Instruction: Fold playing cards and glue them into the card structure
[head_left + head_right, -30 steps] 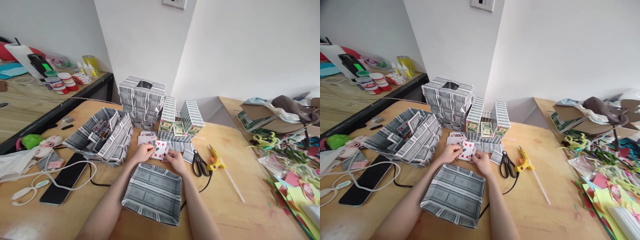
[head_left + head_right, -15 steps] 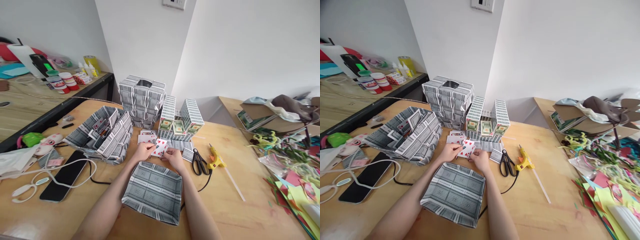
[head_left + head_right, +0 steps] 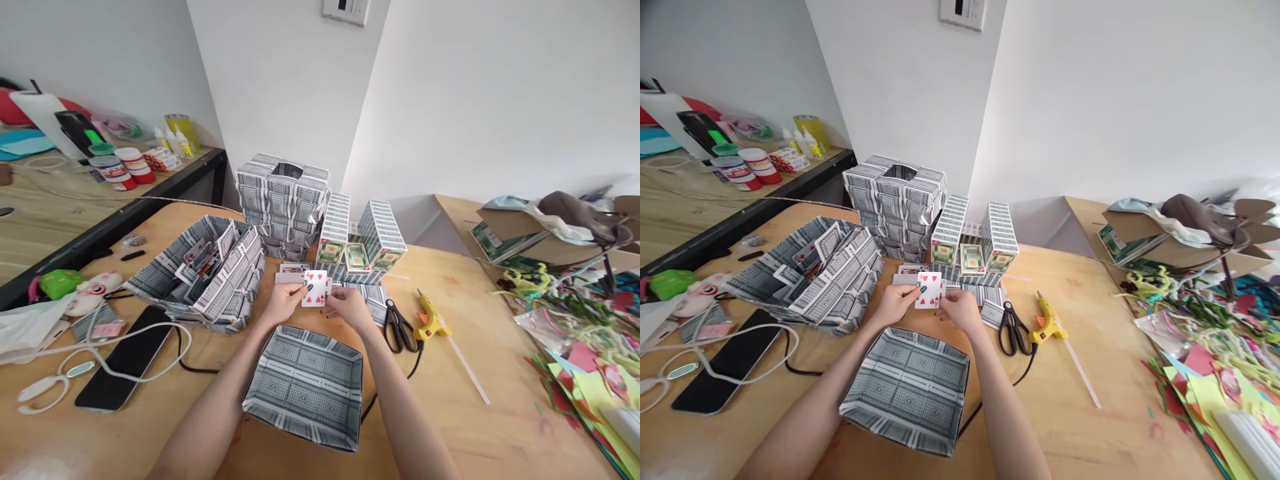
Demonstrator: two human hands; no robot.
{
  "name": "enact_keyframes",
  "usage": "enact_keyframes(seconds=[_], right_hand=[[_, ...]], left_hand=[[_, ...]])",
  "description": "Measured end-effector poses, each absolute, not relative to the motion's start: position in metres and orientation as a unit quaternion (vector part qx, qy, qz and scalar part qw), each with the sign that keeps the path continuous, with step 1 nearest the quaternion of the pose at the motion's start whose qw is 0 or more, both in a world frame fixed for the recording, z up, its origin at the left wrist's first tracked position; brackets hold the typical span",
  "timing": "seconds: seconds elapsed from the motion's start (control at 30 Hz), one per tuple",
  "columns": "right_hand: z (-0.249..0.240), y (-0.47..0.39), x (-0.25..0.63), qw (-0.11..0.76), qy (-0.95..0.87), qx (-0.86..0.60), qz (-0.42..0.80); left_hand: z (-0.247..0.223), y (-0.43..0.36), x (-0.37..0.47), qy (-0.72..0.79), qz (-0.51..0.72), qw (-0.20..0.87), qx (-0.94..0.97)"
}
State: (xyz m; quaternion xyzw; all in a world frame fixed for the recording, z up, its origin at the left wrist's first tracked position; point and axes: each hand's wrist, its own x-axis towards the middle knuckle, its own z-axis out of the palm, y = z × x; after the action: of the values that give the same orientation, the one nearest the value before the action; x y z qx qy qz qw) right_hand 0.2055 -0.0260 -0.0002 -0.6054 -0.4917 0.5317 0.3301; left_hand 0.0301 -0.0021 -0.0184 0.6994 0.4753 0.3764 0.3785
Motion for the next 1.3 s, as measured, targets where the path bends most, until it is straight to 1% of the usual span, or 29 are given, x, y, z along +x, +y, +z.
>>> enact_keyframes(seconds=[0.07,0.23,0.37,0.53,0.6,0.73,1.0,1.13,1.3], right_hand=[[-0.002,-0.027,0.208,0.339,-0.482,-0.585,0.558],[-0.005,-0.026,0.208,0.336,-0.465,-0.597,0.560],[0.004,-0.025,0.210,0.309,-0.436,-0.584,0.611],[0.014,-0.024,0.216,0.273,-0.456,-0.577,0.621],[0.014,-0.023,0.216,0.249,-0.471,-0.594,0.603],[0.006,-0.019,0.212,0.187,-0.513,-0.655,0.522],[0.004,-0.010,0.199,0.131,-0.573,-0.700,0.406],[0.009,-0.011,0.201,0.136,-0.593,-0.684,0.402],[0.016,-0.014,0.212,0.220,-0.604,-0.637,0.425]], left_hand=[[-0.017,-0.002,0.030,0.477,0.379,0.381,0.696],[-0.018,-0.003,0.032,0.473,0.373,0.386,0.699],[-0.017,-0.003,0.031,0.480,0.377,0.377,0.697],[-0.018,-0.003,0.032,0.479,0.370,0.381,0.699],[-0.021,-0.003,0.033,0.474,0.367,0.382,0.703],[-0.025,-0.002,0.037,0.466,0.356,0.383,0.713],[-0.026,-0.004,0.040,0.468,0.331,0.354,0.739],[-0.024,-0.003,0.039,0.476,0.340,0.354,0.730],[-0.021,-0.002,0.037,0.476,0.345,0.370,0.719]])
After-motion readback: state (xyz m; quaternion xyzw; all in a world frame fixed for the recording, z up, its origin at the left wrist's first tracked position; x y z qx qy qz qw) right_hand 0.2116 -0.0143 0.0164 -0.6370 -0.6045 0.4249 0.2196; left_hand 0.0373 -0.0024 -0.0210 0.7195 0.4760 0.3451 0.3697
